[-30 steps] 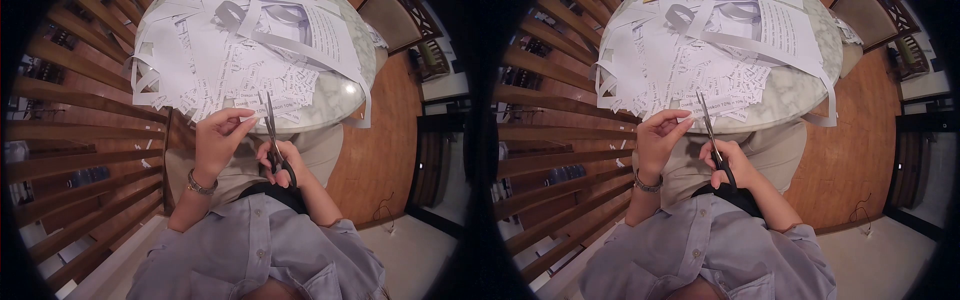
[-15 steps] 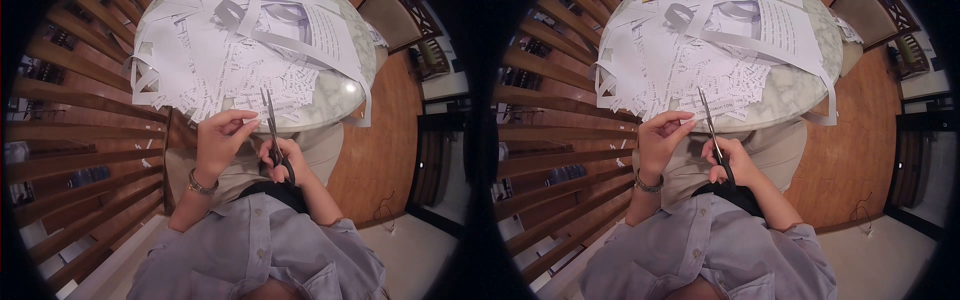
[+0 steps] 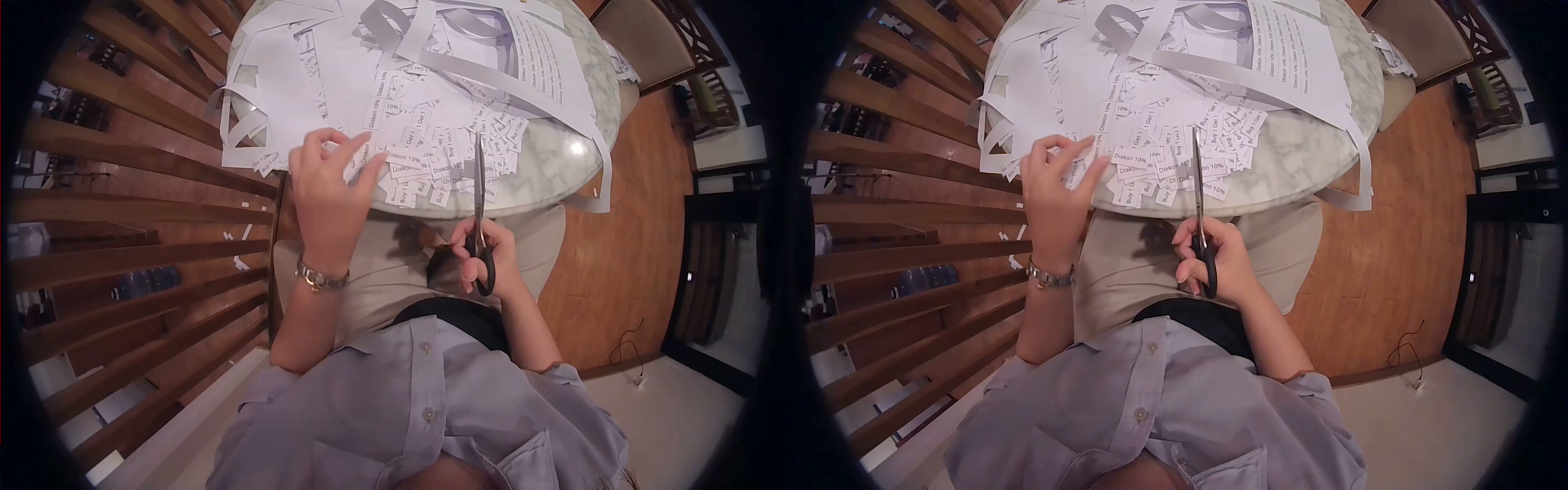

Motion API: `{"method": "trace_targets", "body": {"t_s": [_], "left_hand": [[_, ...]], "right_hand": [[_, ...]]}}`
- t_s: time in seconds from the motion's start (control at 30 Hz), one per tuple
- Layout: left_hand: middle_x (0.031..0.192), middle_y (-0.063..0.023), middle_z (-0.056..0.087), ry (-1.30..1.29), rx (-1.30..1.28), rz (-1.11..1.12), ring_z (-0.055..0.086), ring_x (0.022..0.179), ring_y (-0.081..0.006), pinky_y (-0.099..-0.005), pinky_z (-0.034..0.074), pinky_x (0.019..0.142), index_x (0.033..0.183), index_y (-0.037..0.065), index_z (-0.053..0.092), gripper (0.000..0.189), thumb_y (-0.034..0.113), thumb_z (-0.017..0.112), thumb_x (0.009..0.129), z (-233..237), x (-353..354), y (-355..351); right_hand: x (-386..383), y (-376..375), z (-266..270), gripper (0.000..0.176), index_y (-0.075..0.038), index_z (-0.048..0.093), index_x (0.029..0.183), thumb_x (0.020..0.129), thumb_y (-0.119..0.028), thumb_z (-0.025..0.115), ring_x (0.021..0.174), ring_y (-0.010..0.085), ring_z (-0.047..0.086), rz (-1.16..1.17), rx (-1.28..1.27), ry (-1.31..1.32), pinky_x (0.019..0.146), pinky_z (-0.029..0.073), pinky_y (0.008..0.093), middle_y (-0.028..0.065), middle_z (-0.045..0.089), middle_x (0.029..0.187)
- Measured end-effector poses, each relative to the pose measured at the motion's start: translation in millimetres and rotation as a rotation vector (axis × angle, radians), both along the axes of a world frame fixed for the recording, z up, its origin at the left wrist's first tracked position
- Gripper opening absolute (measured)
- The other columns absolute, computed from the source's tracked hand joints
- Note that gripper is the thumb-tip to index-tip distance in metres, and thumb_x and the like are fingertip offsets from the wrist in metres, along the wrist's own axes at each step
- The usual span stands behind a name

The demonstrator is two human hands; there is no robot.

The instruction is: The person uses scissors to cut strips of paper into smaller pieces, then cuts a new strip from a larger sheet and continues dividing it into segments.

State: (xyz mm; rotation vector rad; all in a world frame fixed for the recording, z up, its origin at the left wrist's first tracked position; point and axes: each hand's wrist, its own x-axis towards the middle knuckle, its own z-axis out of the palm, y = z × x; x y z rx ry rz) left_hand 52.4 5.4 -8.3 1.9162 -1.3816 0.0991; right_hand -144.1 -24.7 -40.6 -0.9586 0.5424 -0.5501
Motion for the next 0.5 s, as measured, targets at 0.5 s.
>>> {"method": "trace_targets", "body": {"t_s": [0.5], "left_hand": [[0.092, -0.0048, 0.047, -0.001, 0.214, 0.094, 0.040, 0.091, -0.0244, -0.0368, 0.031, 0.077, 0.081, 0.006, 0.054, 0.021, 0.015, 0.064, 0.064, -10, 1, -11]], "right_hand": [[1, 1, 0, 0.031, 0.002, 0.046, 0.084, 0.062, 0.000, 0.067, 0.040, 0.0057, 0.043, 0.026, -0.108, 0.051, 0.035, 0.036, 0.0182, -0.0007, 0.041, 0.056]]}}
